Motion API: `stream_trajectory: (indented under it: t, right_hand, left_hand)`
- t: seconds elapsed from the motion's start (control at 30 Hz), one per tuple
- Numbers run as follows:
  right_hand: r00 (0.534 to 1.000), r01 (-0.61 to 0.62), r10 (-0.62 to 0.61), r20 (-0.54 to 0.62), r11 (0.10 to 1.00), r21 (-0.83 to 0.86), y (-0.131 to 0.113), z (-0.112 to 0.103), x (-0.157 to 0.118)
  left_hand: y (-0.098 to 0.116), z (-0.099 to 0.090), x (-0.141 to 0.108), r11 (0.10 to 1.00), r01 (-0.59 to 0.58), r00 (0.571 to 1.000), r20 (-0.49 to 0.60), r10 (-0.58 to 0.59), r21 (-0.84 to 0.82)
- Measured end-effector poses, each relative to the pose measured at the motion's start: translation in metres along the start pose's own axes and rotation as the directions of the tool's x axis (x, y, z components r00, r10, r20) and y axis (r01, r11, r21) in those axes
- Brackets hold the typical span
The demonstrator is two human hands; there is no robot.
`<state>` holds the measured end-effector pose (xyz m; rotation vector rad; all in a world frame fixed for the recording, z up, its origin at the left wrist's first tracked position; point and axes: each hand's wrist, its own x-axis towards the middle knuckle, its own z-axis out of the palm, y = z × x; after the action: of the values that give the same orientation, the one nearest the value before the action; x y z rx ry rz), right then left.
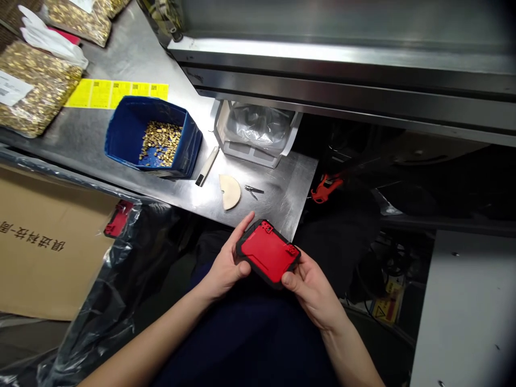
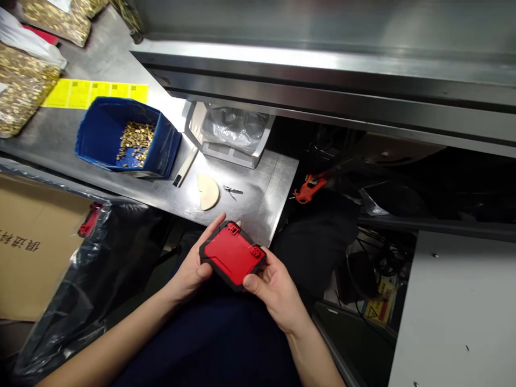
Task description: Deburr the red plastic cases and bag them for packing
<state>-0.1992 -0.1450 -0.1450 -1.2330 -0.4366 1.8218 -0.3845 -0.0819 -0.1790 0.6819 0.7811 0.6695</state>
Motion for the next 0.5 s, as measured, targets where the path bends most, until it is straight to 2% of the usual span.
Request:
stream_trajectory:
  t: [0.1, 0.17, 0.2, 0.27, 0.33, 0.37, 0.43, 0.5]
  right_hand:
    - [0.998, -0.005, 0.011, 0.065, 0.997, -0.079, -0.001, 0.015, 0.009]
    - [0.979, 0.031, 0.032, 0.2, 0.953, -0.303, -0.009, 0.021, 0.016]
    - [0.961, 0.08, 0.053, 0.271, 0.886, -0.457, -0.016, 0.022, 0.02]
    - [0.947, 0.18, 0.087, 0.31, 0.654, -0.735, -0.03, 0.024, 0.033]
    - [0.977, 0.196, -0.002, 0.214, 0.405, -0.893, -0.043, 0.031, 0.055]
    - [0.984, 0.171, -0.093, 0.15, 0.301, -0.938, -0.047, 0.039, 0.069]
    - [0.962, 0.113, -0.261, 0.082, 0.103, -0.988, -0.05, 0.061, 0.103]
    - [0.939, 0.041, -0.336, 0.07, -0.092, -0.995, -0.047, 0.088, 0.139]
  left_hand:
    - [0.001, -0.002, 0.003, 0.965, 0.023, 1.0, -0.012, -0.028, -0.261]
    - [0.006, -0.011, 0.001, 0.93, 0.002, 0.998, -0.056, -0.025, -0.368]
    - [0.01, -0.019, -0.002, 0.919, -0.027, 0.995, -0.095, -0.012, -0.392]
    - [0.021, -0.041, -0.013, 0.916, -0.085, 0.984, -0.175, 0.017, -0.392]
    - [0.03, -0.065, -0.03, 0.926, -0.108, 0.976, -0.215, 0.029, -0.362]
    - [0.033, -0.075, -0.04, 0.931, -0.1, 0.976, -0.219, 0.023, -0.35]
    - [0.035, -0.088, -0.058, 0.936, -0.068, 0.976, -0.216, -0.009, -0.346]
    - [0.032, -0.091, -0.072, 0.928, -0.027, 0.976, -0.211, -0.056, -0.373]
